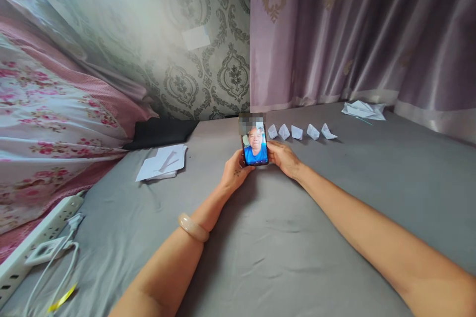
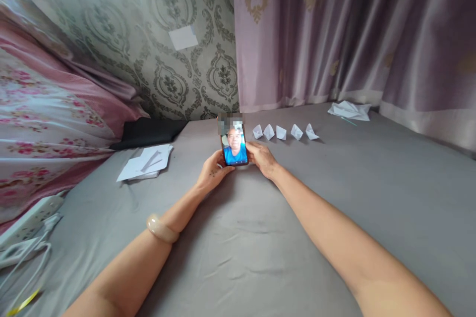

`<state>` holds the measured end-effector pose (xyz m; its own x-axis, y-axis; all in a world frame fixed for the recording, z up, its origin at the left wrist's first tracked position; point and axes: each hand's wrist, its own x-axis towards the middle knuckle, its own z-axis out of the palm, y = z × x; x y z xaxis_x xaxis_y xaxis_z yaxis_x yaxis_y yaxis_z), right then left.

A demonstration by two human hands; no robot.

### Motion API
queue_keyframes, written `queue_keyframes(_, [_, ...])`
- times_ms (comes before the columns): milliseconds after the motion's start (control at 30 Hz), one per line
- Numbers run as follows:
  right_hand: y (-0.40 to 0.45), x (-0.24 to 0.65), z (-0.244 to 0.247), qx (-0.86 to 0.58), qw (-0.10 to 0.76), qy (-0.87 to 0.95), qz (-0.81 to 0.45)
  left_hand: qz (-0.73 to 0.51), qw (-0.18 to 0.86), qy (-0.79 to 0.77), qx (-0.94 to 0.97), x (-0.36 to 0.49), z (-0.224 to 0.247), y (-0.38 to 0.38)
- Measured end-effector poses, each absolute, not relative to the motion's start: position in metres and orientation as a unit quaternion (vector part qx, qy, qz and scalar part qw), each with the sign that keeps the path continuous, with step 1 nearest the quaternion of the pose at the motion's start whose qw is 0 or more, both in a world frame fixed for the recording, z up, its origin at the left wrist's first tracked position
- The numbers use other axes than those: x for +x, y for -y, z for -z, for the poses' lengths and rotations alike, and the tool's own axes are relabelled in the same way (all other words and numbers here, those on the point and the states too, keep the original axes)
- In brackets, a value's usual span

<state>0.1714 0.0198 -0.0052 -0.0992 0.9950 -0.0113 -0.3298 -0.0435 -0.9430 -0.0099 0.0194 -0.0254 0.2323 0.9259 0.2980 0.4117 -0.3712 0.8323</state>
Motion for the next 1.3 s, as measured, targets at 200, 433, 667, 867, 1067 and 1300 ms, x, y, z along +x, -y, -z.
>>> queue_keyframes(200, [-0.017, 0.173, 0.017, -0.383, 0.580, 0.370, -0.617, -0.389, 0.324, -0.469, 0.724, -0.010, 0.026, -0.018])
queue_keyframes(433, [-0.018, 0.176, 0.019, -0.379, 0.577, 0.380, -0.616, -0.385, 0.328, -0.477, 0.719, -0.008, 0.026, -0.017])
queue_keyframes(667, [-0.019, 0.176, 0.021, -0.377, 0.571, 0.390, -0.616, -0.391, 0.336, -0.473, 0.715, -0.008, 0.023, -0.014])
queue_keyframes(867, [-0.016, 0.175, 0.016, -0.363, 0.558, 0.412, -0.623, -0.395, 0.336, -0.475, 0.711, -0.010, 0.031, -0.018])
queue_keyframes(1067, [-0.014, 0.175, 0.016, -0.358, 0.562, 0.414, -0.620, -0.420, 0.359, -0.445, 0.705, -0.010, 0.038, -0.022])
queue_keyframes(1300, [-0.016, 0.176, 0.019, -0.362, 0.582, 0.383, -0.620, -0.433, 0.390, -0.522, 0.623, -0.004, 0.020, -0.009])
